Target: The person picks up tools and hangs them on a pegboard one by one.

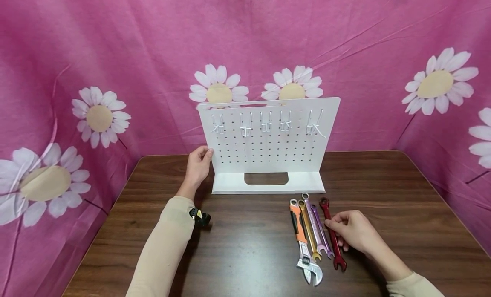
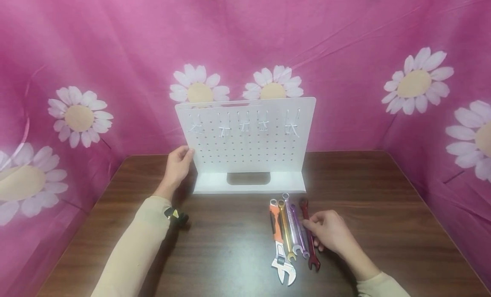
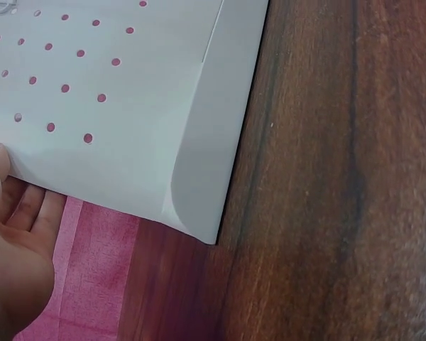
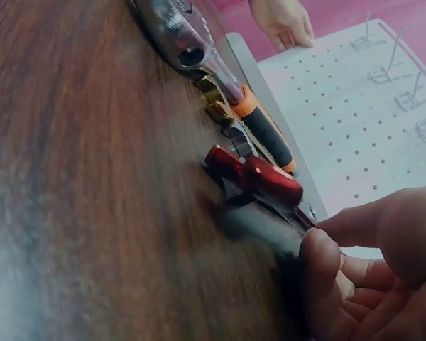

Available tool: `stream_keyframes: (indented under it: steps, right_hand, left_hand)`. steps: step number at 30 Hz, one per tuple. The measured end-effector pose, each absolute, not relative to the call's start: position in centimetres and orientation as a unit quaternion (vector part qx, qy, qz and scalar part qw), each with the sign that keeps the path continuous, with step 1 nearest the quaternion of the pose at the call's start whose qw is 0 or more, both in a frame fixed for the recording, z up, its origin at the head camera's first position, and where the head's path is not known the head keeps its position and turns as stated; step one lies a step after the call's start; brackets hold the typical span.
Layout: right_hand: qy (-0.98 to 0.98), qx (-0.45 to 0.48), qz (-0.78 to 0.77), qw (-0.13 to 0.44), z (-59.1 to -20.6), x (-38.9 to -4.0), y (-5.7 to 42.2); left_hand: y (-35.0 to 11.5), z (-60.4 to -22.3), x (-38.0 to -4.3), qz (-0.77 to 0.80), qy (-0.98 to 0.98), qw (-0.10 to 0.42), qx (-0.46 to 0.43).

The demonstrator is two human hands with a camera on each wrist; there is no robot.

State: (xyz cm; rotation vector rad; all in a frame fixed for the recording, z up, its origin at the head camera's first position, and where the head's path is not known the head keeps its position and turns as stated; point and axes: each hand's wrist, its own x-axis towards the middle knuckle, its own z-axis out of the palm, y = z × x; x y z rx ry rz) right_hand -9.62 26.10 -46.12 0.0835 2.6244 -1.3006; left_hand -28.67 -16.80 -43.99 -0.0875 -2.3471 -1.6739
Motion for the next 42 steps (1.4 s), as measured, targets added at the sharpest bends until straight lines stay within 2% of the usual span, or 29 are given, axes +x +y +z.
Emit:
stream_keyframes:
  steps: [14,42]
  right_hand:
    - [0.861,0.035,-0.497,0.103,-45.2,-9.5,26.7]
    - [0.857,-0.017,-0.514,0.034,-43.1,-10.4,23.7]
  left_hand:
    - [-16.8,-43.5,-28.9,-0.555,-0.822,0.127,0.004]
    - [-16.9,-43.2,-29.1,-0.576,-0.811,0.100,0.028]
